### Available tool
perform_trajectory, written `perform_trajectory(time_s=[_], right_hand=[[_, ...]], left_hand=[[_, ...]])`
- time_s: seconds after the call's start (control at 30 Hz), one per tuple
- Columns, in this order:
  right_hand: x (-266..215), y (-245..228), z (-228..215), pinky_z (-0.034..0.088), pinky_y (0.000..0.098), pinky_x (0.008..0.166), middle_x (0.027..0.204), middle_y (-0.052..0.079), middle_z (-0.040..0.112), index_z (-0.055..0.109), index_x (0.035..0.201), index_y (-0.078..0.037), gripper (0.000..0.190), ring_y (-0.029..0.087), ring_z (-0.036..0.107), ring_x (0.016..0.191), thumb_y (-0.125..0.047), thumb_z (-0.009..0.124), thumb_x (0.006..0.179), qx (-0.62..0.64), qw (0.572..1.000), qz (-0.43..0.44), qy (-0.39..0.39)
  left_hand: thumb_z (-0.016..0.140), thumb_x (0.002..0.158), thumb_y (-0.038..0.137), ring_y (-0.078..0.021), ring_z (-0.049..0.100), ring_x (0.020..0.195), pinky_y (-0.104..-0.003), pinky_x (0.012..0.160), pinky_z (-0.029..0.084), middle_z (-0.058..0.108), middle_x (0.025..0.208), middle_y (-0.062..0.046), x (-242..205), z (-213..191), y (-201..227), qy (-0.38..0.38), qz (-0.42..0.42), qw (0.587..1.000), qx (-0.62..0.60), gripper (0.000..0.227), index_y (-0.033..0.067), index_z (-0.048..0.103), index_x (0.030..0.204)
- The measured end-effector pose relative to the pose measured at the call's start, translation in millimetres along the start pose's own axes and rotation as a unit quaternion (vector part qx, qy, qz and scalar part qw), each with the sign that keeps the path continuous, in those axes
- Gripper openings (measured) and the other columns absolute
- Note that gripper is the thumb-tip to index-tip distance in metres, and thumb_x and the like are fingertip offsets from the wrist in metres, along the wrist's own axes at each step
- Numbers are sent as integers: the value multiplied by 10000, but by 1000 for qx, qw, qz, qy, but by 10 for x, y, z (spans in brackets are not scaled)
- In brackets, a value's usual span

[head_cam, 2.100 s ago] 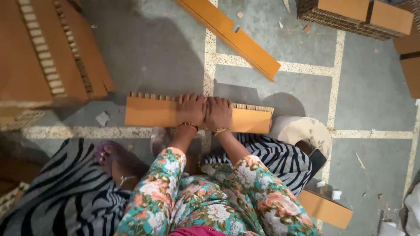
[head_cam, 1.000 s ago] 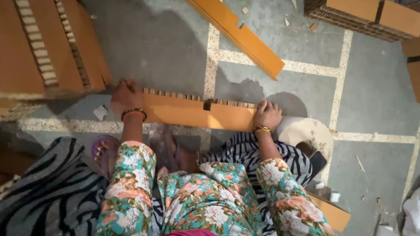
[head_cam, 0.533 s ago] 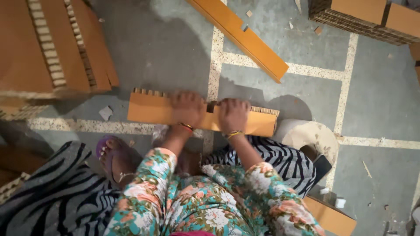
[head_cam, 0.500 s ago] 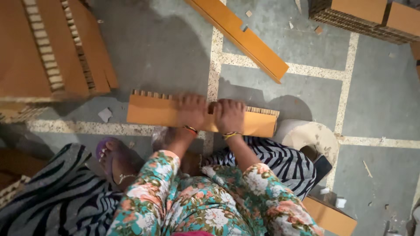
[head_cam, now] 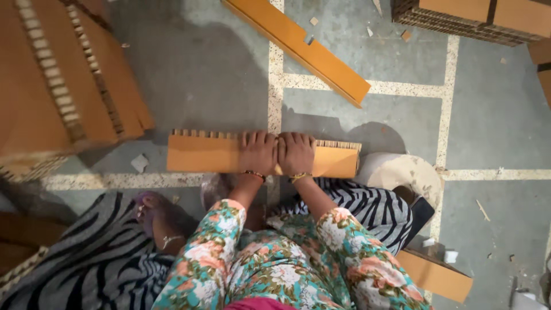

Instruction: The person sits on the floor and assembles flat cardboard pieces into box shapes. They fold the flaps, align the edges, and press the seams to secure the structure. The person handles multiple cardboard units, folding and inspecting them one by one.

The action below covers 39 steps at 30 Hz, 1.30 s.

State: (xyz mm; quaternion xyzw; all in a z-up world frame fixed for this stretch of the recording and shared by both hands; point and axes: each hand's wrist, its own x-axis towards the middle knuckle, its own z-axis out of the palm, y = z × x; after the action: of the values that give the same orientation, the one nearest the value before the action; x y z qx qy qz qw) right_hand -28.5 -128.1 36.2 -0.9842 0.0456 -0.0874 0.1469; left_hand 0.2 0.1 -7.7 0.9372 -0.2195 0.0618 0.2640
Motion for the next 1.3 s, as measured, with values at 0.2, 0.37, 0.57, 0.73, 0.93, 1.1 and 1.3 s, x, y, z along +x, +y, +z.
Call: perform_trajectory(time_s=[0.2, 0.37, 0.57, 0.73, 0.93, 1.1, 1.3], right_hand=[[-113, 360, 294, 407, 501, 941, 1042, 128, 696, 693, 1091, -129, 218, 352, 599, 1000, -278, 609, 955, 56, 997, -45, 4], [-566, 1490, 313, 464, 465, 1007, 1219, 202, 673, 639, 1271, -20, 392, 383, 618, 1148, -219, 617, 933, 24, 976, 91, 196], [-649, 1833, 76, 497, 501, 844, 993, 239, 680, 646, 1129, 18, 512, 421, 649, 933, -469, 602, 980, 179, 842, 496, 111], [-670, 1736, -26, 525, 492, 780, 908, 219, 712, 675, 985, -6, 534, 424, 676, 828, -520, 530, 1010, 153, 874, 388, 250], [-550, 1758, -216, 492, 548, 774, 992, 240, 653, 741, 1013, -79, 510, 444, 627, 891, -545, 535, 996, 24, 909, 357, 212], [-442, 1754, -3, 488, 578, 795, 1070, 242, 620, 698, 1019, -63, 565, 462, 619, 934, -594, 511, 987, -68, 869, 484, 77], [-336, 1571, 121, 499, 587, 784, 1061, 224, 651, 683, 1035, -44, 496, 445, 635, 967, -512, 524, 1008, -119, 880, 446, 117]], left_hand=[[542, 942, 257, -297, 573, 1035, -494, 955, 423, 618, 1044, -99, -54, 215, -253, 107, -38, 985, -128, 204, 122, 633, 1066], [476, 1072, 173, -244, 630, 973, -386, 895, 532, 641, 1008, -73, -311, -115, -1392, 402, -237, 791, -395, 221, 86, 673, 1024], [526, 991, 581, -278, 682, 1074, -428, 957, 502, 743, 1200, -137, -987, -520, -1891, 222, -553, 707, -381, 610, 37, 707, 1200], [485, 1031, 588, -340, 639, 1203, -453, 1012, 468, 679, 1311, -192, -1024, -463, -1737, 290, -418, 807, -301, 642, 27, 669, 1284], [478, 1029, 618, -423, 649, 1005, -529, 854, 512, 677, 1066, -232, -756, -734, -1760, 148, -495, 856, 12, 609, 78, 753, 1095], [484, 1040, 627, -424, 662, 868, -548, 728, 527, 687, 918, -202, -554, -760, -1685, 156, -447, 875, 104, 611, 100, 777, 940], [522, 1010, 581, -415, 667, 809, -564, 633, 522, 684, 917, -171, -499, -746, -1639, 150, -490, 852, 110, 529, 128, 778, 913]])
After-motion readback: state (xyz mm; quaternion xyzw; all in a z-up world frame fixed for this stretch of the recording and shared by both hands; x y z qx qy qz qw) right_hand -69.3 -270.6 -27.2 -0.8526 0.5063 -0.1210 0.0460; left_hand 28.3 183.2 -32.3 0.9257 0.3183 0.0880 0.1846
